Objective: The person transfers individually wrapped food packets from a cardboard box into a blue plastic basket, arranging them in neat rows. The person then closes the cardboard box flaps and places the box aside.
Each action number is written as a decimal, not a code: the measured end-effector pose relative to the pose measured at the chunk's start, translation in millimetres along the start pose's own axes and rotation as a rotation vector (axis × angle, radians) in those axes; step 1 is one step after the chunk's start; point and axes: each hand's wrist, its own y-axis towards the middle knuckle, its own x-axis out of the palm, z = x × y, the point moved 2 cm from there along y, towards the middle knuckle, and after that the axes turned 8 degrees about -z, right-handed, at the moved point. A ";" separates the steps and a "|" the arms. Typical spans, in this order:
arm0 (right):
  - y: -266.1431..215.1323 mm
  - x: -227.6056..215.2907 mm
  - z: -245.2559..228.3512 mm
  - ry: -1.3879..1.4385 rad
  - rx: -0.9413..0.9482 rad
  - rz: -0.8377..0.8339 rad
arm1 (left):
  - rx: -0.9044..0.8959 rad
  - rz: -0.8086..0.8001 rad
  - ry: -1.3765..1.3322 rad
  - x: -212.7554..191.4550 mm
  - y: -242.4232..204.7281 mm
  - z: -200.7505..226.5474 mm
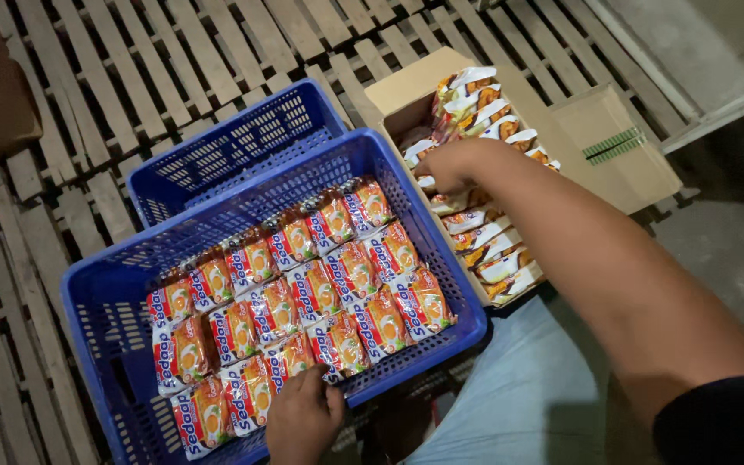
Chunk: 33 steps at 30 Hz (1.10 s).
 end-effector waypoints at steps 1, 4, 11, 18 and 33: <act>-2.0 1.9 -2.2 -0.003 -0.003 -0.002 | -0.004 -0.001 -0.001 -0.2 -0.6 0.0; 2.0 13.2 3.4 0.259 -0.012 -0.016 | -0.012 -0.024 0.015 -1.4 2.5 2.7; -0.6 46.5 -11.2 0.048 -0.011 0.338 | -0.004 -0.032 0.028 -4.1 1.4 3.9; 1.9 86.1 -15.0 0.107 -0.031 0.786 | 0.063 0.085 0.015 -11.6 -3.0 13.3; -32.8 262.5 -121.0 0.183 -0.311 0.791 | -0.114 -0.198 -0.133 -38.3 -2.2 34.4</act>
